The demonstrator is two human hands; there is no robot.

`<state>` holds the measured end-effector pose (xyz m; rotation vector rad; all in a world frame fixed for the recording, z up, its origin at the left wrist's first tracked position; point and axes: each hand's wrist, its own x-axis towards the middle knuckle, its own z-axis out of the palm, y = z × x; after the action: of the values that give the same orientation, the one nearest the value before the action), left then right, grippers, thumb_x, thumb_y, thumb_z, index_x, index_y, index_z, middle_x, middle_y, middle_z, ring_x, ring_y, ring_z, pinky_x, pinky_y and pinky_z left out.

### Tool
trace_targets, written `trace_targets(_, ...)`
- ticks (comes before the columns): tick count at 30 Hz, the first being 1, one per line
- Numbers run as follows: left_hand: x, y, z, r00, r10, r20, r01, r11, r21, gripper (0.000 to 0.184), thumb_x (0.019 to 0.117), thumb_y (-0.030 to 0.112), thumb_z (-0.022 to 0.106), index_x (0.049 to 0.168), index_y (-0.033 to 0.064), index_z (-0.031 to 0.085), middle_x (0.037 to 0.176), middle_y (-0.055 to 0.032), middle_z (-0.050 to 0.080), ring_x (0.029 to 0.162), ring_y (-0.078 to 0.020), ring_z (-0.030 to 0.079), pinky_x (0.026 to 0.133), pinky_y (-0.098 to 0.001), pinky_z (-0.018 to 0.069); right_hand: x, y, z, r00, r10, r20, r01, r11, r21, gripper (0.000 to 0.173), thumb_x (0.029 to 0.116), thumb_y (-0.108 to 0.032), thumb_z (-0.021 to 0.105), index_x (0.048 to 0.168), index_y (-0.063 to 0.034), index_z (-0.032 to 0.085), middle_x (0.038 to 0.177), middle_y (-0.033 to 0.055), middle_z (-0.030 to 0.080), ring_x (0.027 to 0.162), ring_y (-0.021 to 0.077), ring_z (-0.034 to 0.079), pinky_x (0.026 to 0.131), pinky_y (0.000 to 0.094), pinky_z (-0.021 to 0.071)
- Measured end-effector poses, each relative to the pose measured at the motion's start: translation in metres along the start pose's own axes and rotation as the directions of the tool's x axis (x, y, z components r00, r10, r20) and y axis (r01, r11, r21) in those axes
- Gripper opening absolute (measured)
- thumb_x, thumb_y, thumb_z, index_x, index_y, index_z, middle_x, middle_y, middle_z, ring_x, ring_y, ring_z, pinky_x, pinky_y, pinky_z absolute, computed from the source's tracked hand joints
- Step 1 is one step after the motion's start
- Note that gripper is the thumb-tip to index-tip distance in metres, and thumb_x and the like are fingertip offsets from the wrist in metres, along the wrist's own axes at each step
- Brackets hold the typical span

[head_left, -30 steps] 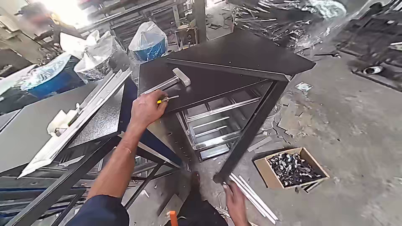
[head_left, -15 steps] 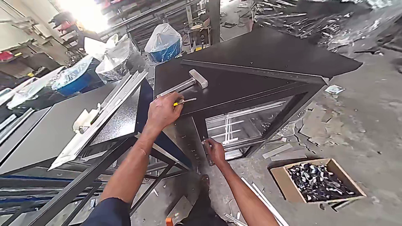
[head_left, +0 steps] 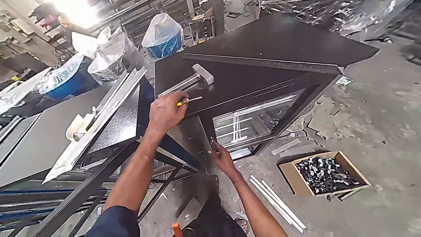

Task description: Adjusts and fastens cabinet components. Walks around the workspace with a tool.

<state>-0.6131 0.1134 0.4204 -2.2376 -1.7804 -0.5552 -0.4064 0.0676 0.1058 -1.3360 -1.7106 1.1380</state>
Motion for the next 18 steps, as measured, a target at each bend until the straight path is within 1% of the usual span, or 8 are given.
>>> trace_targets(3,-0.002,0.001,0.0,1.0,0.005,0.006,-0.005,1.0,-0.003,0.024,0.1012,0.032,0.054,0.116,0.0239,0.072,0.095,-0.0051,0.074,0.084,-0.0275,0.071,0.065,-0.0564,0.0541,-0.004,-0.004,-0.005,0.998,0.033,0.048,-0.033,0.999,0.0,0.06,0.0992,-0.039,0.064,0.151,-0.0117,0.05,0.139,0.0103,0.063,0.109,0.018,0.069,0.098,0.0401,0.0561)
trace_targets(6,-0.001,0.0,-0.001,1.0,0.003,0.015,-0.003,1.0,-0.011,0.024,0.1009,0.031,0.054,0.116,0.024,0.071,0.096,-0.0053,0.074,0.085,-0.0281,0.071,0.066,-0.0577,0.0537,-0.004,-0.009,-0.008,0.998,0.043,0.055,-0.042,0.999,-0.018,0.062,0.0985,-0.041,0.064,0.152,-0.0123,0.049,0.137,0.0109,0.064,0.105,0.0194,0.069,0.096,0.042,0.0559)
trace_targets(10,0.0,-0.003,0.001,1.0,-0.004,0.02,0.004,1.0,-0.004,0.026,0.1011,0.033,0.052,0.116,0.0236,0.072,0.097,-0.0059,0.074,0.087,-0.0292,0.072,0.068,-0.0585,0.0537,-0.005,-0.009,-0.008,0.997,0.036,0.064,-0.034,0.999,-0.023,0.063,0.0985,-0.042,0.063,0.152,-0.0132,0.049,0.139,0.0089,0.063,0.099,0.0168,0.068,0.093,0.0391,0.0561)
trace_targets(12,0.006,-0.002,0.001,0.999,-0.026,0.042,0.026,1.0,-0.008,0.029,0.1001,0.034,0.052,0.118,0.023,0.071,0.101,-0.0079,0.075,0.091,-0.0324,0.072,0.071,-0.0618,0.0536,-0.004,-0.008,-0.011,0.997,0.028,0.074,-0.027,1.0,-0.008,0.063,0.0986,-0.041,0.064,0.153,-0.0125,0.048,0.141,0.0099,0.061,0.1,0.0172,0.068,0.093,0.0381,0.0562)
trace_targets(15,0.002,-0.002,0.0,0.999,-0.025,0.039,0.026,1.0,-0.011,0.026,0.1,0.031,0.054,0.118,0.0237,0.071,0.1,-0.008,0.074,0.09,-0.0328,0.071,0.07,-0.0623,0.0528,-0.003,-0.007,-0.012,0.995,0.022,0.097,-0.022,1.0,-0.005,0.063,0.0987,-0.039,0.064,0.153,-0.012,0.047,0.144,0.0103,0.059,0.102,0.0178,0.068,0.093,0.0379,0.0559)
trace_targets(16,0.0,-0.002,-0.001,0.999,-0.031,0.04,0.031,0.999,-0.01,0.025,0.1005,0.031,0.055,0.119,0.0241,0.071,0.101,-0.0081,0.075,0.091,-0.0334,0.072,0.071,-0.0638,0.0528,-0.001,-0.009,-0.011,0.995,0.023,0.095,-0.022,1.0,-0.01,0.062,0.0994,-0.041,0.063,0.152,-0.0115,0.049,0.142,0.0104,0.061,0.105,0.0185,0.068,0.095,0.0389,0.0555)
trace_targets(17,-0.001,-0.001,-0.003,0.998,-0.04,0.051,0.041,0.999,-0.018,0.025,0.1016,0.031,0.056,0.121,0.0238,0.071,0.104,-0.0092,0.075,0.094,-0.0355,0.072,0.074,-0.0672,0.0529,-0.001,-0.012,-0.012,0.997,0.03,0.075,-0.029,0.999,-0.015,0.058,0.1007,-0.043,0.061,0.148,-0.0103,0.053,0.135,0.0112,0.065,0.107,0.0203,0.069,0.098,0.0416,0.0553)
trace_targets(18,-0.002,0.001,-0.003,0.998,-0.039,0.058,0.041,0.999,-0.024,0.025,0.1023,0.031,0.057,0.122,0.023,0.07,0.106,-0.0106,0.075,0.096,-0.0375,0.071,0.076,-0.0692,0.0523,-0.004,-0.013,-0.013,0.998,0.046,0.041,-0.045,0.999,-0.02,0.053,0.102,-0.044,0.058,0.142,-0.01,0.06,0.124,0.011,0.07,0.103,0.0213,0.07,0.096,0.044,0.0561)
